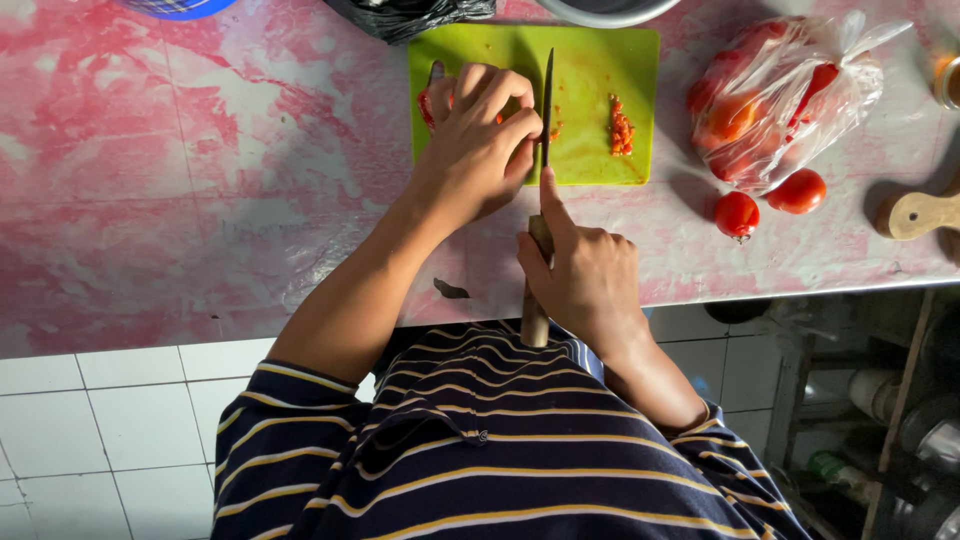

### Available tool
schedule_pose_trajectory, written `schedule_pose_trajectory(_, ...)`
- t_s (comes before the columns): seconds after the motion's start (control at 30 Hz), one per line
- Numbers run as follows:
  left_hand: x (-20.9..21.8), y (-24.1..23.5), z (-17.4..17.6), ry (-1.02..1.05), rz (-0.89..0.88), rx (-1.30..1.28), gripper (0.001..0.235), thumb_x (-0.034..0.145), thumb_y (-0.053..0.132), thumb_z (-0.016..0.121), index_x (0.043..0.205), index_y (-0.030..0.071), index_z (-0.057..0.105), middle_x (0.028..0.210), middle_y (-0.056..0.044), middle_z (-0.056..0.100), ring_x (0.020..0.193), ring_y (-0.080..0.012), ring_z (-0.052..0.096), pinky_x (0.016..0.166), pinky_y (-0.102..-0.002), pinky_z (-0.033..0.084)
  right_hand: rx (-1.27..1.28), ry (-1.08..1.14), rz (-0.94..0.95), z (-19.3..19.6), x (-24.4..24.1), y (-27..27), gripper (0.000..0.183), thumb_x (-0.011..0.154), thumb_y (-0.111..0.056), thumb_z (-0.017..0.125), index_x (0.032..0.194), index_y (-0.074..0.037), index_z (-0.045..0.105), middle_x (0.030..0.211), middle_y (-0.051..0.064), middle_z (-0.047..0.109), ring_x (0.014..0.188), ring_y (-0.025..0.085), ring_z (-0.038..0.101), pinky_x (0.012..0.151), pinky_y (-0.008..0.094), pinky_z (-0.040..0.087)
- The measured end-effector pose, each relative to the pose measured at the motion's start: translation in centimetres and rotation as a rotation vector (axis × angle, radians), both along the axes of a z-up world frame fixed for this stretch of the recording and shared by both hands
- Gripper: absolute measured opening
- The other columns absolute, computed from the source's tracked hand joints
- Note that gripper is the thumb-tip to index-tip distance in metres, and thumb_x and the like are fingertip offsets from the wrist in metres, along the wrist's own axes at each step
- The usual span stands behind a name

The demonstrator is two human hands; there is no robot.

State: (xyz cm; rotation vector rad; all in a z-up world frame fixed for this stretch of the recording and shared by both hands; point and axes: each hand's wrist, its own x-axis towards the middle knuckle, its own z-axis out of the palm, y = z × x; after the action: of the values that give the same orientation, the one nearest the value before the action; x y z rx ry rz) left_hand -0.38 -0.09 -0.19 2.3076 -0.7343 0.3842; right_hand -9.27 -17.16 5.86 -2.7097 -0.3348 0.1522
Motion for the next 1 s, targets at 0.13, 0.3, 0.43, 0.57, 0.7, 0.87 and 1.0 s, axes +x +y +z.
schedule_pose_trajectory(0.13,-0.1,0.1,0.3,-0.011,-0.020,-0.017,0.014,0.087,0.009,0.076,0.096,0.013,0.067,0.119,-0.003,0.052,0.119,-0.0281,0.046,0.107,-0.054,0.029,0.009,-0.037,-0.031,-0.7,1.3,0.3,0.070,0.089,-0.028,0.073,0.152,-0.005,0.051,0.060,0.013,0.066,0.050,0.034,0.065,0.054,0.047,0.052)
schedule_pose_trajectory(0.3,-0.3,0.1,0.6,0.011,-0.013,-0.014,0.016,0.088,0.009,0.076,0.099,0.010,0.065,0.121,-0.006,0.051,0.119,-0.0301,0.046,0.104,-0.055,0.028,0.071,-0.009,-0.021,0.3,1.6,-0.9,0.068,0.088,-0.028,0.072,0.151,-0.009,0.053,0.065,0.009,0.070,0.054,0.033,0.067,0.060,0.047,0.054)
schedule_pose_trajectory(0.43,-0.3,0.0,0.4,-0.017,0.055,-0.006,0.016,0.087,0.009,0.076,0.096,0.011,0.063,0.120,-0.003,0.050,0.120,-0.0290,0.046,0.108,-0.059,0.027,0.100,-0.036,0.008,0.8,0.9,-0.7,0.067,0.089,-0.027,0.072,0.150,-0.008,0.053,0.072,0.007,0.073,0.056,0.032,0.068,0.063,0.045,0.055)
schedule_pose_trajectory(0.57,-0.3,-0.1,0.1,0.003,0.037,0.011,0.014,0.086,0.008,0.076,0.095,0.013,0.065,0.122,-0.002,0.050,0.123,-0.0280,0.046,0.107,-0.059,0.029,0.065,0.018,-0.027,0.4,0.5,-0.1,0.068,0.088,-0.026,0.073,0.150,-0.008,0.053,0.064,0.011,0.069,0.053,0.034,0.066,0.060,0.047,0.054)
schedule_pose_trajectory(0.7,-0.2,-0.1,0.1,-0.026,0.044,0.016,0.016,0.084,0.011,0.078,0.096,0.014,0.067,0.122,-0.003,0.049,0.122,-0.0283,0.046,0.107,-0.061,0.028,0.097,0.009,-0.041,-0.4,0.6,-0.1,0.069,0.090,-0.027,0.072,0.152,-0.008,0.050,0.063,0.013,0.068,0.053,0.035,0.066,0.061,0.047,0.054)
schedule_pose_trajectory(0.87,-0.1,-0.1,0.1,-0.043,0.069,0.006,0.017,0.083,0.011,0.080,0.095,0.016,0.068,0.119,-0.002,0.049,0.118,-0.0296,0.046,0.107,-0.061,0.028,0.040,-0.004,-0.071,-1.3,2.0,0.0,0.071,0.087,-0.029,0.072,0.152,-0.011,0.052,0.061,0.015,0.067,0.053,0.036,0.066,0.059,0.048,0.053)
schedule_pose_trajectory(1.0,-0.1,-0.1,0.2,0.026,0.043,-0.002,0.017,0.090,0.009,0.078,0.100,0.013,0.065,0.121,-0.002,0.051,0.120,-0.0299,0.047,0.106,-0.055,0.030,0.095,-0.006,-0.027,-0.6,2.4,-0.8,0.066,0.090,-0.027,0.071,0.152,-0.011,0.053,0.064,0.012,0.068,0.055,0.035,0.067,0.062,0.048,0.054)
